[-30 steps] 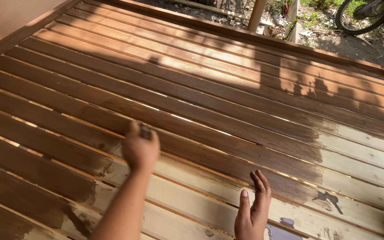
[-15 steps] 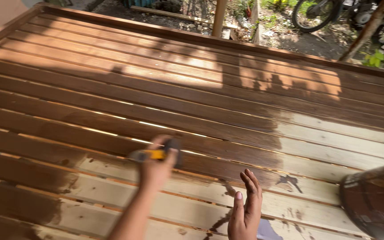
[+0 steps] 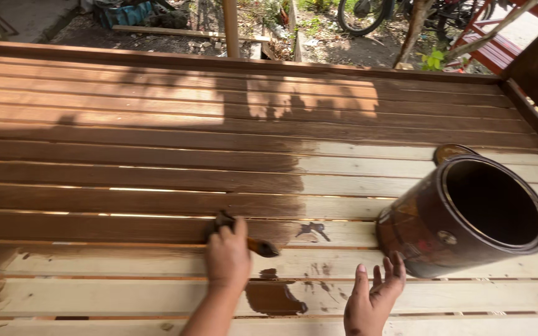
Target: The person applies brown wood stain to a slatted wooden bench outdoors. They wipe the stain onto the slats with a cloth-wrapped pad, dipping it into a stain can, working across the slats and along the edges, then handle the can lid at the end.
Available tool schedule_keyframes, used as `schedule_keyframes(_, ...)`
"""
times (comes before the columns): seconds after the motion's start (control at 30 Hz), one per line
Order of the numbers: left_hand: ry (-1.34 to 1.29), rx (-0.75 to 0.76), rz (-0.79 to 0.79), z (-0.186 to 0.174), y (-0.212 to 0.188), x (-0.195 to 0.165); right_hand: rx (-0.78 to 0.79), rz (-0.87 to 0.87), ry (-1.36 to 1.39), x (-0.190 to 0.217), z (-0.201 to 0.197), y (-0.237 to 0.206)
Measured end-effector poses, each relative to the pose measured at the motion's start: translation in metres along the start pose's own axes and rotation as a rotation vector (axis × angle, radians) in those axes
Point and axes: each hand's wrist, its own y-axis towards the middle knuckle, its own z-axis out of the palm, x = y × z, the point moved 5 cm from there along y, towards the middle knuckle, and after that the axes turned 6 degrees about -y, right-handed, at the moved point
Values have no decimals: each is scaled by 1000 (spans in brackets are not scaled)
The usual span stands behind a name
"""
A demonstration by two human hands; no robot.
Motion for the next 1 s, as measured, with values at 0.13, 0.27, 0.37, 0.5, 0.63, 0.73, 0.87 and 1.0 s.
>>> schedule_keyframes(0.13,-215,46,61,27,-4,-101,-154,37,24,-2,-62,31)
schedule_keyframes(0.27,-612,34,-249,32,12,-99,-287,118,186,4,-128,89)
schedule_keyframes(0.37,-772,28,-487,29,22,-60,-242,446,289,8,-149,143)
schedule_keyframes(0.5,-792,76,-668,12,27,-26,55,891,305,14,-152,166)
schedule_keyframes(0.63,-1073,142,-661,-22,26,-45,23,991,371,14,-152,162)
schedule_keyframes(0.73,-1198,246,-696,-50,25,-80,77,905,452,14,-159,166)
schedule_keyframes(0.87,-1253,300,-569,-89,28,-136,180,844,404,17,-175,180)
schedule_keyframes(1.0,-1340,344,-345,-123,24,-190,239,784,164,28,-194,194)
